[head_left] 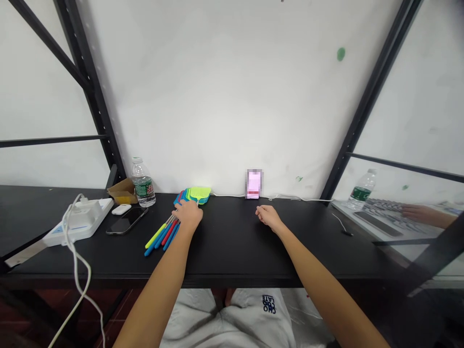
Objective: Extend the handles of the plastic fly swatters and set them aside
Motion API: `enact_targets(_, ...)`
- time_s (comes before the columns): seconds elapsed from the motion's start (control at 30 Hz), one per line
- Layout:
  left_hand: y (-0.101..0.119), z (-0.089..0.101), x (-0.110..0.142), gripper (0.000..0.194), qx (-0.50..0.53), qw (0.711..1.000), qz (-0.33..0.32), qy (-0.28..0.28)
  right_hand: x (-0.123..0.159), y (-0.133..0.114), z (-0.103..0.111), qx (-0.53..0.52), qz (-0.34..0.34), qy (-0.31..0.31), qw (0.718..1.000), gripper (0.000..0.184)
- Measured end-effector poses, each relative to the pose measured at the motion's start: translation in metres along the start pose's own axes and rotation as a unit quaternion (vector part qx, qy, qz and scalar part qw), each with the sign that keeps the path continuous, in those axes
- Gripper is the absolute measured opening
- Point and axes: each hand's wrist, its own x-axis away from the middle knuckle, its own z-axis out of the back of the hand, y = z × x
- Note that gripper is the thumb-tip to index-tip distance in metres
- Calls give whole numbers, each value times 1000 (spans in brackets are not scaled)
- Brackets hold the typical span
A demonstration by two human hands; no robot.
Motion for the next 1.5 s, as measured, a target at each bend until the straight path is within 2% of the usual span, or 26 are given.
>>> enact_targets(0.13,2,2,3,31,12,998,-53,28,0,-1,0,20,5,0,1000,30)
enact_targets(0.4,3,-1,2,24,21,995,-92,19,2,-4,1,46,8,1,999,32)
enact_targets(0.5,8,0,4,20,48,989,-140,13,2,-5,1,53,7,0,999,32)
enact_targets(0.63,18,-4,12,15,98,968,-231,29,3,-6,2,50,3,-9,999,32)
enact_targets(0.73,24,-6,19,12,159,939,-304,29,4,-7,2,17,9,-15,1000,32)
enact_targets(0.9,32,-5,36,11,212,905,-367,-46,8,-9,-2,-40,27,-51,997,38)
enact_targets(1.03,40,-4,52,10,225,882,-408,-67,13,-12,-7,-51,42,-99,993,42)
enact_targets(1.23,49,-5,67,11,233,866,-434,-88,21,-17,-10,-84,60,-101,989,47)
enact_targets(1.5,49,-2,68,16,213,873,-428,-101,21,-21,-14,-171,0,-112,979,48)
